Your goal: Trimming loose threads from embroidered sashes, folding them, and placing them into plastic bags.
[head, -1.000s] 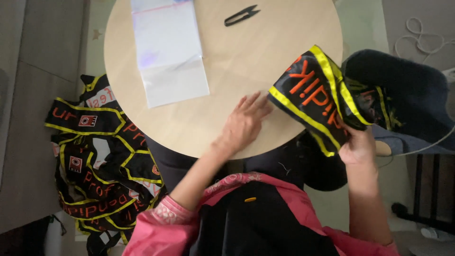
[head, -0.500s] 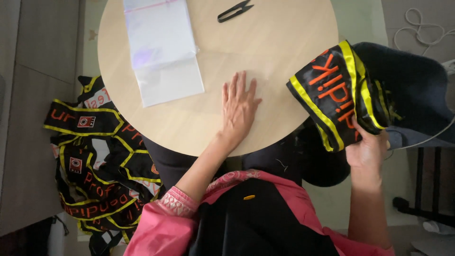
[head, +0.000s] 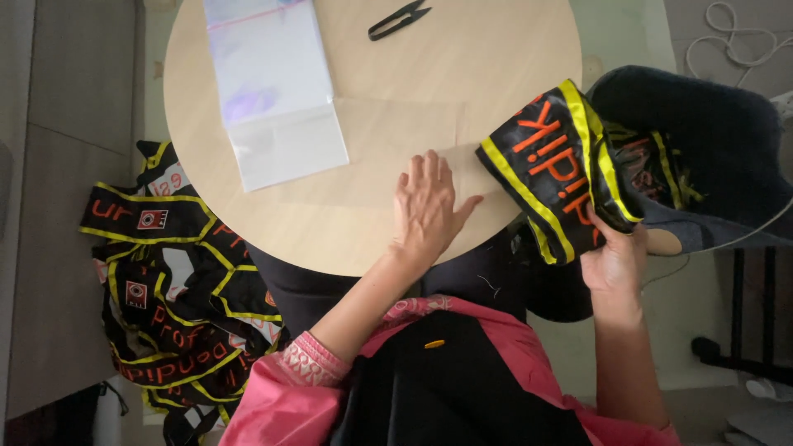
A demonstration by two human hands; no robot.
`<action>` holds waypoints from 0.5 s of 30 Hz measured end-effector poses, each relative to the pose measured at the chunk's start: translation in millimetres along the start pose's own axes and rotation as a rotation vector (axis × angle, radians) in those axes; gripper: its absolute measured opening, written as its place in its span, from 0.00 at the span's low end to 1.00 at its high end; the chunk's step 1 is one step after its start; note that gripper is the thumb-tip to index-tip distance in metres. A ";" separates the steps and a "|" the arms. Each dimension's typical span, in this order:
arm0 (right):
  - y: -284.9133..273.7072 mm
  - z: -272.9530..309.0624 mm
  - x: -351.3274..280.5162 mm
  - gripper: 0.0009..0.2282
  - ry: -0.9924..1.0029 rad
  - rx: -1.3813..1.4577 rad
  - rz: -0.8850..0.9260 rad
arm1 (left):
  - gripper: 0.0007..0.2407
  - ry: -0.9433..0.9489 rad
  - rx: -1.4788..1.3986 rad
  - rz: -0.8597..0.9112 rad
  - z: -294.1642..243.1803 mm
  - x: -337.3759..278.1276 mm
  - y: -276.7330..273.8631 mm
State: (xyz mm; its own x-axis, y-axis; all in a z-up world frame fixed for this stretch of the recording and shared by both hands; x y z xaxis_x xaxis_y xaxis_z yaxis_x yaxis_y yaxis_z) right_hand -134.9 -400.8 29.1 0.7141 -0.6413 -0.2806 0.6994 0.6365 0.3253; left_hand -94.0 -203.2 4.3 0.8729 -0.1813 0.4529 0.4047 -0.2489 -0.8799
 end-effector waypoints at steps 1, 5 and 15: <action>-2.5 -0.7 2.0 0.11 0.000 -0.002 -0.009 | 0.21 0.018 -0.003 0.039 -2.1 -1.2 1.9; -7.9 -0.3 3.8 0.11 -0.003 -0.012 -0.016 | 0.10 0.133 0.135 -0.093 -2.4 -18.0 40.5; -20.0 -35.5 11.3 0.11 0.037 -0.031 0.009 | 0.10 -0.276 -0.335 -0.228 19.4 16.2 -8.7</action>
State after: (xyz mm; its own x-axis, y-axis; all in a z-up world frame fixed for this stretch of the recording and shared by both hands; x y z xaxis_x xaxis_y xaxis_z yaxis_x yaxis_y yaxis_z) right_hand -139.8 -405.6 -12.6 0.7206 -0.6194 -0.3115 0.6931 0.6556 0.2996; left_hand -78.1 -185.5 16.6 0.8304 0.1607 0.5334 0.5232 -0.5539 -0.6476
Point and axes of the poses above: each hand's wrist, its own x-axis towards the middle knuckle, its own y-axis out of the palm, z = x × y, the point moved 1 cm from there along x, towards the middle knuckle, and after that the axes turned 9 degrees about -z, right-handed, at the moved point
